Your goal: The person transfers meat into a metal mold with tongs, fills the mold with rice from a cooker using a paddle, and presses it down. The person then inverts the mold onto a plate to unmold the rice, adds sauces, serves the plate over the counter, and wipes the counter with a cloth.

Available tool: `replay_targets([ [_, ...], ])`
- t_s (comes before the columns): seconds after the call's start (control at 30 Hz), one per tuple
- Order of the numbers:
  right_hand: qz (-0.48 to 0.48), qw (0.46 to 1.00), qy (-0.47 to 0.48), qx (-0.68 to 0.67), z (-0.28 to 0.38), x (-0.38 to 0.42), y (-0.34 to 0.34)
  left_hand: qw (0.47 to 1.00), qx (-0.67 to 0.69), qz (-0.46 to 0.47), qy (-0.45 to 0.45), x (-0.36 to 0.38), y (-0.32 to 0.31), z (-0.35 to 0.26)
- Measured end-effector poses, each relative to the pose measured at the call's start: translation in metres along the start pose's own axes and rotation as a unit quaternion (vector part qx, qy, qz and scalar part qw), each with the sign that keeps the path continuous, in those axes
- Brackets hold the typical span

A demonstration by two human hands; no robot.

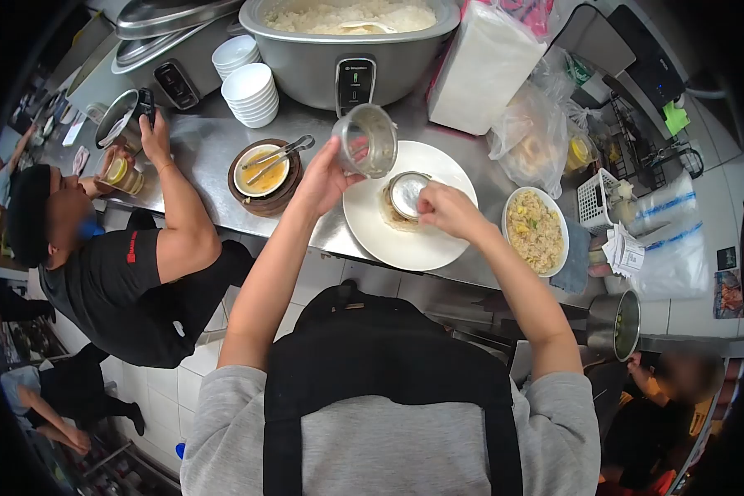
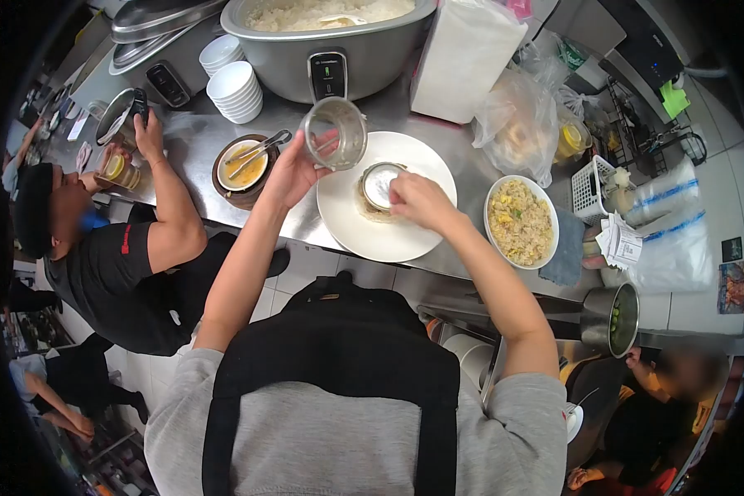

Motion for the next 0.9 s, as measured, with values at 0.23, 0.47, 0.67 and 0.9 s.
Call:
replay_targets([
  [0.23,0.093,0.991,0.010,0.094,0.020,-0.006,-0.001,0.998,-0.034,-0.059,-0.018,0.026,0.011,0.015],
  [0.47,0.030,0.993,0.088,0.067,0.022,-0.008,0.033,0.971,-0.195,-0.129,-0.050,0.026,0.016,0.016],
  [0.67,0.065,0.983,-0.015,-0.170,0.004,-0.010,0.075,0.954,-0.261,-0.135,-0.067,0.023,0.009,0.023],
  [0.9,0.028,0.897,-0.079,-0.435,-0.029,0.007,0.066,0.947,-0.266,-0.168,-0.058,0.022,-0.002,0.030],
])
Point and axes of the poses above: each hand's wrist, its own x-axis away from the middle knuckle, its own y-axis out of the back of the hand, z = x × y, the point moved 3 cm from there along -x, towards the middle knuckle, and after that the axes turned 7 degrees about z, right-handed, at the moved point
